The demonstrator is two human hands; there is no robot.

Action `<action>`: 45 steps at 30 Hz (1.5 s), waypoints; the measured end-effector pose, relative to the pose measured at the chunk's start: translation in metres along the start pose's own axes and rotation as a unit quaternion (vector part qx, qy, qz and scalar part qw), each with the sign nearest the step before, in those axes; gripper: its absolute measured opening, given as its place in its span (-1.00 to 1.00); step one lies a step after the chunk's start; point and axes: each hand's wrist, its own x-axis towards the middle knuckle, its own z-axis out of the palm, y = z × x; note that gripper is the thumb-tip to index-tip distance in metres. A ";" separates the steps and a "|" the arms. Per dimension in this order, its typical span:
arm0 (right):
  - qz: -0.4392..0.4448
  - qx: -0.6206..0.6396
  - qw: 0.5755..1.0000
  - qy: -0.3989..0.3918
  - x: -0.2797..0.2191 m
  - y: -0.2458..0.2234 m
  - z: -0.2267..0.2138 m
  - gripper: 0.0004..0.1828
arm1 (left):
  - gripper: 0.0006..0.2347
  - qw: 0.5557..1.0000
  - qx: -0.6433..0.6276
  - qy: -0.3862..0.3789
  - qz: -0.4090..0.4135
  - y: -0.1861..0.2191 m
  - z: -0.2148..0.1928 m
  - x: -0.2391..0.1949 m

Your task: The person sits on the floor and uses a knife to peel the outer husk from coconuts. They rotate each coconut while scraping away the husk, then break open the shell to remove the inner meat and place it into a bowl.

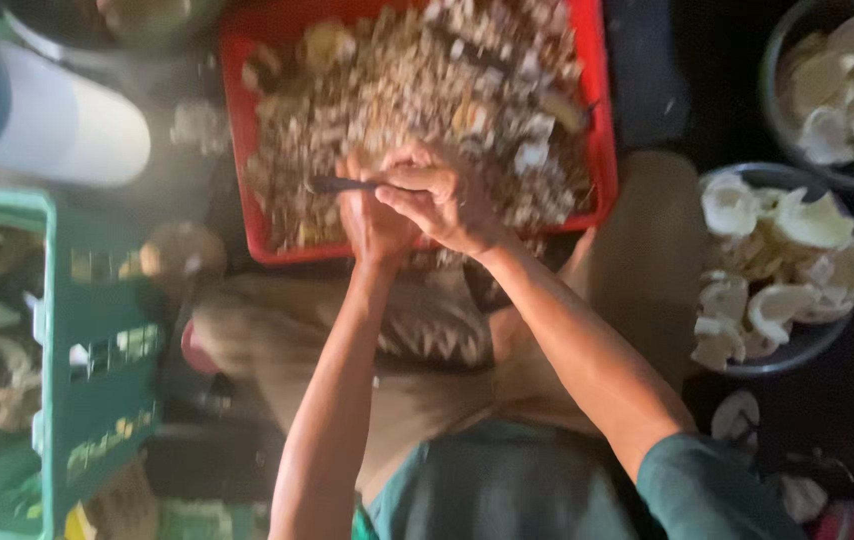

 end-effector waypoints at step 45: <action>-0.042 -0.138 0.989 -0.032 0.045 0.018 -0.001 -0.70 | -0.57 0.993 -0.096 -0.063 -0.020 -0.021 -0.001 0.010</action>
